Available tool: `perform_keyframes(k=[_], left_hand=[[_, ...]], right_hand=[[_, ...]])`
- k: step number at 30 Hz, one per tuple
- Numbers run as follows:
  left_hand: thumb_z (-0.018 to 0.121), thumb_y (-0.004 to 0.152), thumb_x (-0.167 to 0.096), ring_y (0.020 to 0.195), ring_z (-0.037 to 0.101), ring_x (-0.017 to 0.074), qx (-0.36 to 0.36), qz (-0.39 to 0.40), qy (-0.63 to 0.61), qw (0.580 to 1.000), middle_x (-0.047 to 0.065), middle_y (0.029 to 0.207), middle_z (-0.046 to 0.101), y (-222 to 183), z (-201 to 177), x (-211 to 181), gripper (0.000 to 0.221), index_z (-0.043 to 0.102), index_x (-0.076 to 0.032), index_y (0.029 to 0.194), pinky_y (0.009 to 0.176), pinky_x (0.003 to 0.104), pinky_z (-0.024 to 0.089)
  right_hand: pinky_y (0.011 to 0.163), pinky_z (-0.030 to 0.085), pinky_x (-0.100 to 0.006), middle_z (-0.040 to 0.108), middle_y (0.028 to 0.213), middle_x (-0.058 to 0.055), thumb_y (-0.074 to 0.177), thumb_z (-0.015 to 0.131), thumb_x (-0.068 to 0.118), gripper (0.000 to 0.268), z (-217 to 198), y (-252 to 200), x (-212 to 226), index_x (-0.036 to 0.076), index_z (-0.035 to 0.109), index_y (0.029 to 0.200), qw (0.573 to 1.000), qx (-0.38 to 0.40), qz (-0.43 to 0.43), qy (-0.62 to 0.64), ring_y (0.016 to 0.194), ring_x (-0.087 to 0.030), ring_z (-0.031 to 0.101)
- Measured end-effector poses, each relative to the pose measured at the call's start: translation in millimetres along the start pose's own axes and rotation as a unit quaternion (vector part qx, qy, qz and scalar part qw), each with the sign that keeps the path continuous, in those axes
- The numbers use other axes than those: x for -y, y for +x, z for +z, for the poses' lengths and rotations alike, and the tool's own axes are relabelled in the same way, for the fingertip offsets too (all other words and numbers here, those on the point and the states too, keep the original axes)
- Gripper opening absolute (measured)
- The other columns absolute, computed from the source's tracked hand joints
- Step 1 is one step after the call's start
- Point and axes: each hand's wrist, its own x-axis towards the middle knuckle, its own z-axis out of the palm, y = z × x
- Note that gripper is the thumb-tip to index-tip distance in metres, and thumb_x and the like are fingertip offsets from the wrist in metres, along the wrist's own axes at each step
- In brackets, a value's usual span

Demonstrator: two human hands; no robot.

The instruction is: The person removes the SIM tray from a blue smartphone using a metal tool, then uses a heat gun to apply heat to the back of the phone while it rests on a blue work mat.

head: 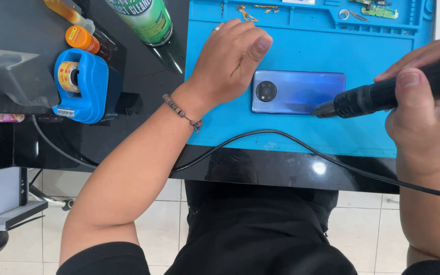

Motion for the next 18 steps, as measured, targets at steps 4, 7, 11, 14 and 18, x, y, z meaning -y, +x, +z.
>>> perform_keyframes(k=[4, 7, 11, 14, 18], left_hand=[[0.013, 0.112, -0.050, 0.074, 0.042, 0.0229, 0.003, 0.000, 0.001, 1.000, 0.001, 0.074, 0.045, 0, 0, 0, 0.062, 0.047, -0.011, 0.079, 0.071, 0.038, 0.032], [0.013, 0.112, -0.051, 0.072, 0.041, 0.0224, 0.005, -0.002, 0.001, 1.000, 0.002, 0.073, 0.043, 0, 0, 0, 0.063, 0.048, -0.011, 0.078, 0.070, 0.038, 0.032], [0.013, 0.111, -0.053, 0.074, 0.041, 0.0222, 0.009, -0.011, 0.002, 1.000, 0.001, 0.073, 0.044, 1, -1, -2, 0.064, 0.048, -0.011, 0.078, 0.071, 0.038, 0.032], [0.013, 0.111, -0.053, 0.074, 0.042, 0.0220, 0.010, -0.016, 0.006, 1.000, 0.001, 0.074, 0.045, 0, -1, -2, 0.063, 0.049, -0.012, 0.078, 0.070, 0.037, 0.031], [0.012, 0.111, -0.052, 0.075, 0.041, 0.0222, 0.009, -0.007, -0.001, 1.000, 0.001, 0.073, 0.045, 0, -1, -2, 0.063, 0.047, -0.012, 0.078, 0.072, 0.038, 0.032]], right_hand=[[0.080, 0.043, -0.042, 0.060, 0.101, -0.027, 0.128, 0.044, 0.022, 0.039, -23, -16, -7, -0.014, 0.050, 0.113, 0.996, 0.010, 0.076, -0.045, 0.082, -0.033, 0.053], [0.099, 0.041, -0.046, 0.056, 0.108, -0.027, 0.133, 0.039, 0.026, 0.049, -35, -24, -8, -0.014, 0.054, 0.110, 0.992, 0.013, 0.101, -0.080, 0.105, -0.036, 0.055], [0.103, 0.043, -0.046, 0.058, 0.113, -0.023, 0.137, 0.039, 0.031, 0.051, -51, -46, -55, -0.010, 0.057, 0.114, 0.987, -0.006, 0.132, -0.094, 0.111, -0.034, 0.057], [0.104, 0.045, -0.045, 0.057, 0.117, -0.022, 0.142, 0.036, 0.039, 0.057, -61, -54, -103, -0.009, 0.057, 0.120, 0.988, 0.001, 0.129, -0.088, 0.114, -0.034, 0.056], [0.107, 0.047, -0.041, 0.052, 0.124, -0.018, 0.139, 0.034, 0.043, 0.050, -61, -43, -145, -0.002, 0.051, 0.128, 0.989, 0.006, 0.146, -0.037, 0.118, -0.030, 0.055]])
